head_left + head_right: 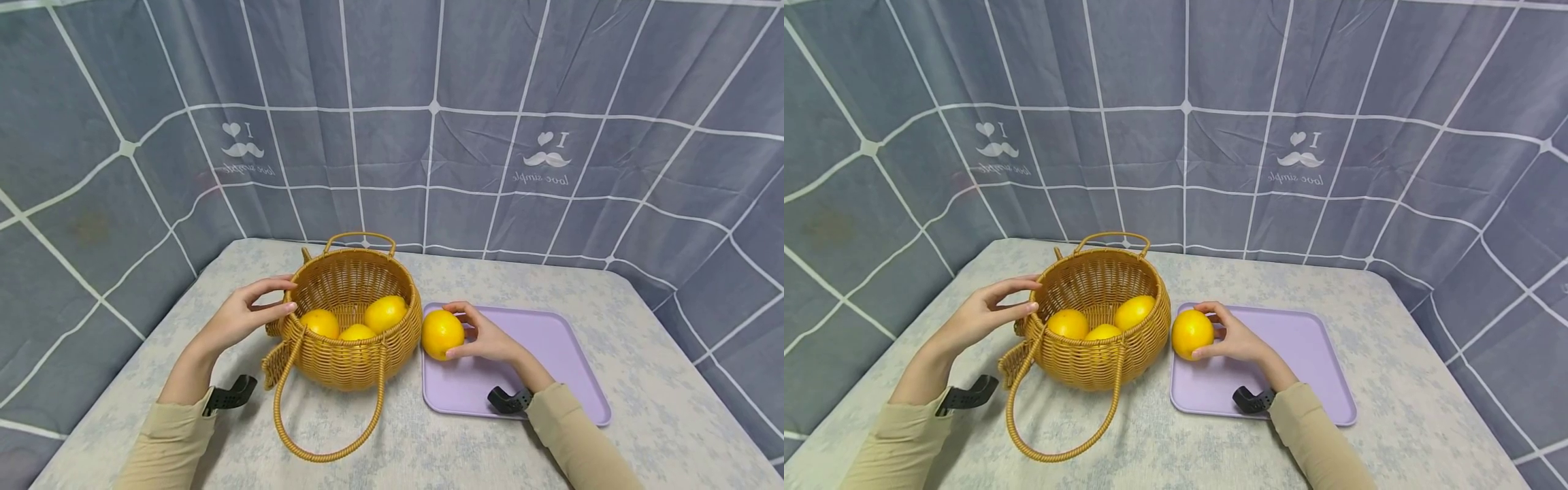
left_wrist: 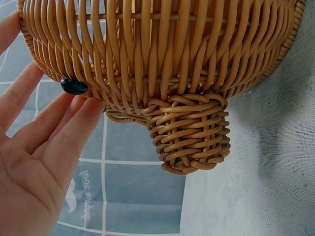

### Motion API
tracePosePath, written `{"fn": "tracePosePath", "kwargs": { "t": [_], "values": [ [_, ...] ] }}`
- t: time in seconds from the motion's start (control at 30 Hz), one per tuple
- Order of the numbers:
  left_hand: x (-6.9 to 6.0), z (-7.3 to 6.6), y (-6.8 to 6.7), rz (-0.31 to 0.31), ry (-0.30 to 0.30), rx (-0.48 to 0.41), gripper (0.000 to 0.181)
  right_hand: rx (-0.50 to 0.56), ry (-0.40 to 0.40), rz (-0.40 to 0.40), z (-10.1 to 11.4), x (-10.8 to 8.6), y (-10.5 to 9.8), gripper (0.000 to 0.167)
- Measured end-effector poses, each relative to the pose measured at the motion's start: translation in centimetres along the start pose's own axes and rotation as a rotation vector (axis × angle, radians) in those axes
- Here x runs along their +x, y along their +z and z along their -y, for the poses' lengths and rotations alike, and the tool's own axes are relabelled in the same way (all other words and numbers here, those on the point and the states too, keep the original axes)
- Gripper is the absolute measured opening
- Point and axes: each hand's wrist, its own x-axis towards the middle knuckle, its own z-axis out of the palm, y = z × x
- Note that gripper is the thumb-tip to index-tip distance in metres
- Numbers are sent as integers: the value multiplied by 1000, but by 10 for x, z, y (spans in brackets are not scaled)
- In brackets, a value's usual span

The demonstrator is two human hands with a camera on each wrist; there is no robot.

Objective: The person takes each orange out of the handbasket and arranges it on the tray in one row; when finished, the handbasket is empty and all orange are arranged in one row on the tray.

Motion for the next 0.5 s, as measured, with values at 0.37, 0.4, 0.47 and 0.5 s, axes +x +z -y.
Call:
{"fn": "tracePosePath", "kwargs": {
  "t": [0.37,0.4,0.47,0.5],
  "values": [
    [1,0,0,3,8,-12,40,2,-4,11,-1,1,-1,77],
    [1,0,0,2,8,-9,40,2,-9,15,0,1,-2,78],
    [1,0,0,0,10,-3,39,1,-10,17,2,1,-4,79],
    [1,0,0,-2,11,2,39,3,-10,17,3,0,-5,79]
  ]
}}
